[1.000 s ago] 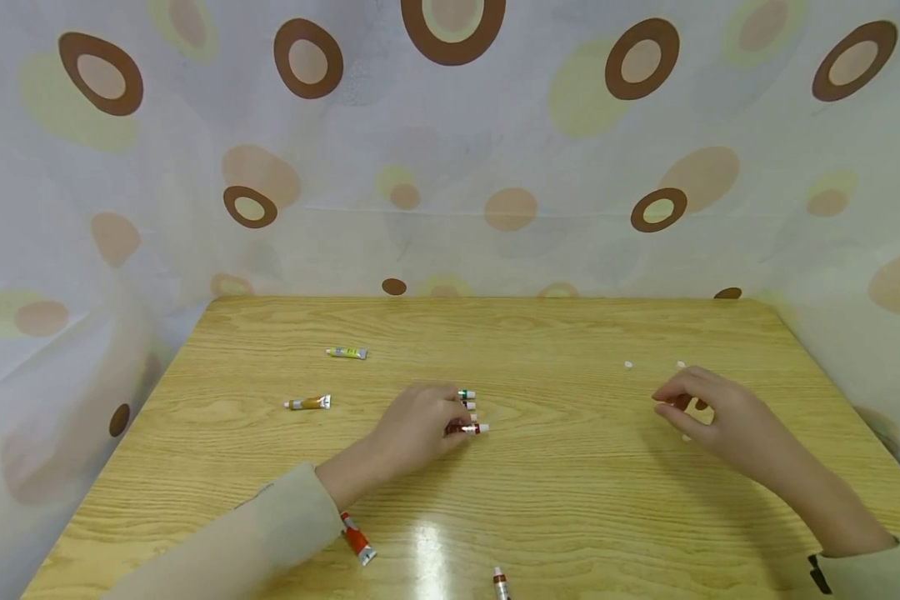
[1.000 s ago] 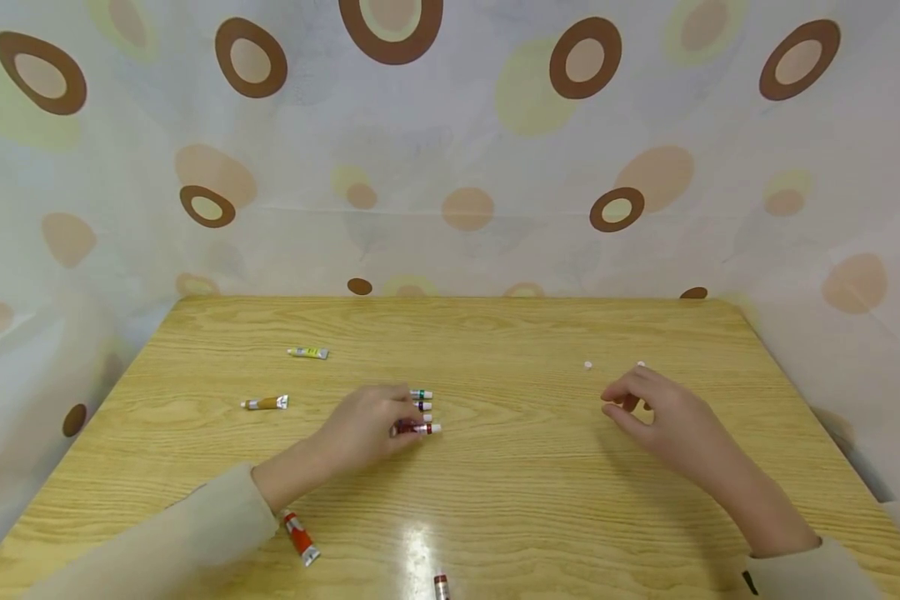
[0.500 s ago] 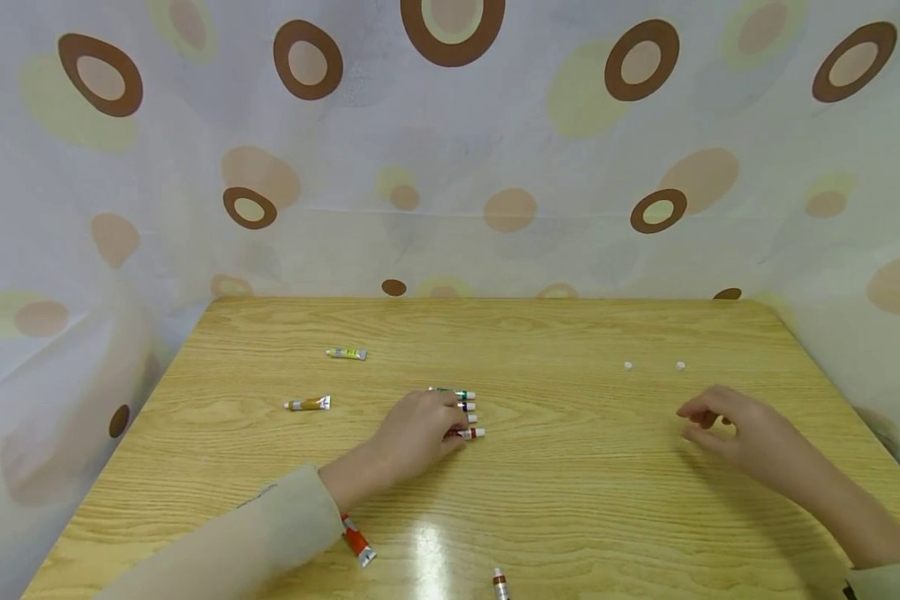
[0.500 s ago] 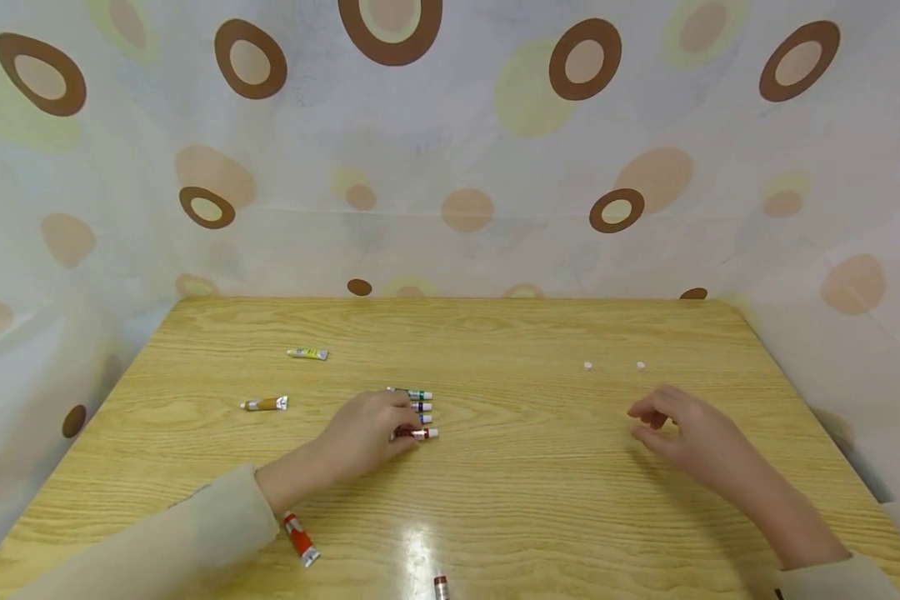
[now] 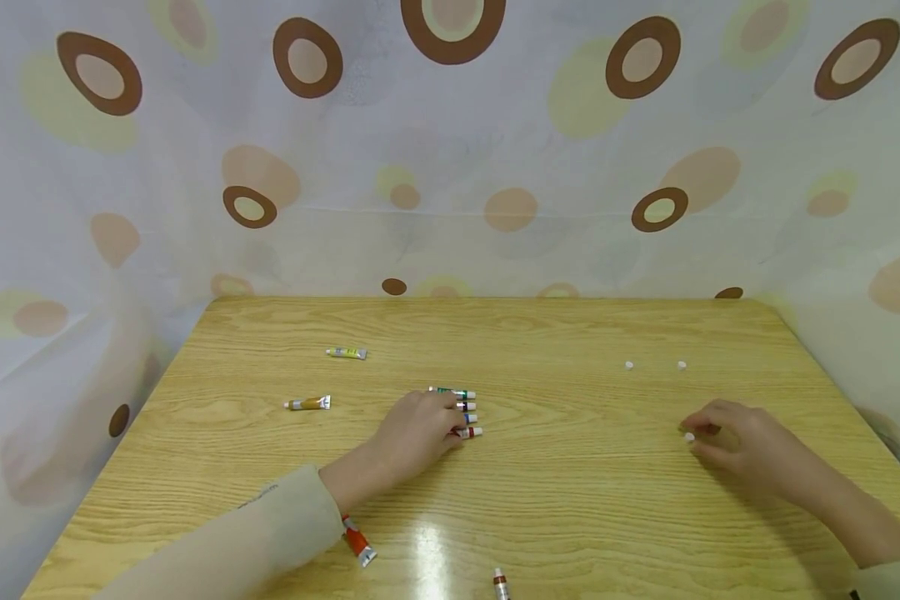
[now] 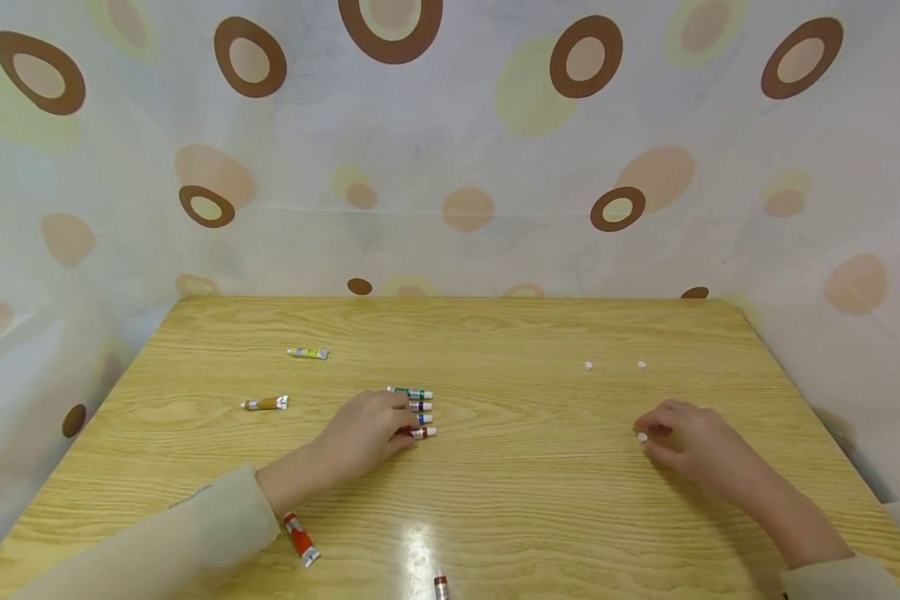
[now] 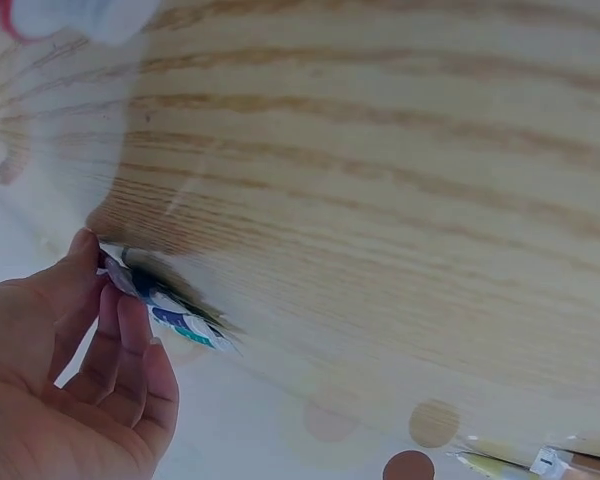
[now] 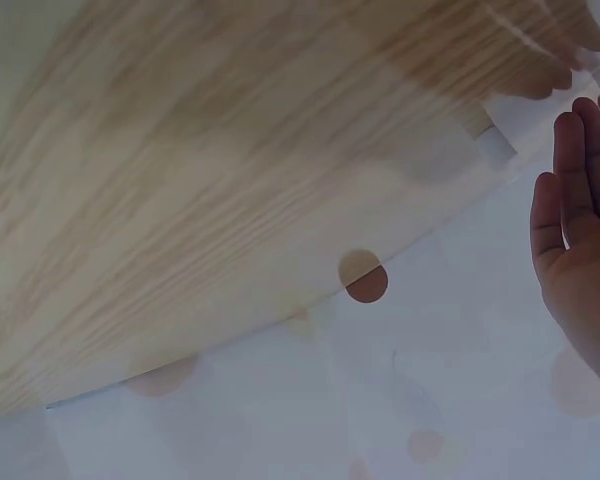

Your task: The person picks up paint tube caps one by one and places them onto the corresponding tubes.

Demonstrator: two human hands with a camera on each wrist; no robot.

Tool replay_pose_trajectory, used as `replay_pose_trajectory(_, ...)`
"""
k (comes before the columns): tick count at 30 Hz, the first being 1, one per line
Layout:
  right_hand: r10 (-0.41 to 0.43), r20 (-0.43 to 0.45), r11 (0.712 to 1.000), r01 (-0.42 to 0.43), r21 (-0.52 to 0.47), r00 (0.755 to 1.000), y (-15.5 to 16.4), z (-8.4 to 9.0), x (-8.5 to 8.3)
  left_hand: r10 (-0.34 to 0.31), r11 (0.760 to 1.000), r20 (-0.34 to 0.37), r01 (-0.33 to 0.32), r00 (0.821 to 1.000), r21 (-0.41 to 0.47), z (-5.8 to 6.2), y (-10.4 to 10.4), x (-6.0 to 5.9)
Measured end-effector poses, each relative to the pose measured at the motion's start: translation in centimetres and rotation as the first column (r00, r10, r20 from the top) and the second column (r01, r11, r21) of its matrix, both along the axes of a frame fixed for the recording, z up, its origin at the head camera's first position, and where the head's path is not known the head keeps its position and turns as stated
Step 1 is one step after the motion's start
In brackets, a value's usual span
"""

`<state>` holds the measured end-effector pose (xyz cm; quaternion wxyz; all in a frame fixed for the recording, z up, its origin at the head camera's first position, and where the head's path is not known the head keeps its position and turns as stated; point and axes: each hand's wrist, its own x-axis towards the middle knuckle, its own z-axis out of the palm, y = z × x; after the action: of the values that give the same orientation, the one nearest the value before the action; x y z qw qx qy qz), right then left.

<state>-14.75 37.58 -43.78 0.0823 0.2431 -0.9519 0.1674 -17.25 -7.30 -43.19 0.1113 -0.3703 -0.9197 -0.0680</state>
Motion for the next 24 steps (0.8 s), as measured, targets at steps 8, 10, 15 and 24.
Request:
replay_pose_trajectory(8,0.002,0.007,1.0,-0.002,0.026,1.0,-0.12,-0.48,-0.19,-0.004,1.0,-0.051,0.003,0.999,-0.021,-0.38,-0.09,-0.1)
replay_pose_trajectory(10,-0.001,0.019,1.0,0.0,0.028,1.0,-0.16,-0.53,-0.2,-0.005,1.0,-0.053,0.004,0.999,-0.023,-0.38,-0.12,-0.07)
replay_pose_trajectory(15,-0.005,0.046,1.0,0.003,0.028,0.999,-0.31,-0.53,-0.17,0.001,1.0,-0.041,-0.002,0.999,-0.027,-0.36,-0.12,0.01)
replay_pose_trajectory(24,-0.02,0.079,1.0,0.018,0.02,0.997,-0.3,-0.54,-0.15,0.029,0.998,-0.035,-0.031,0.999,-0.051,-0.41,-0.09,0.16)
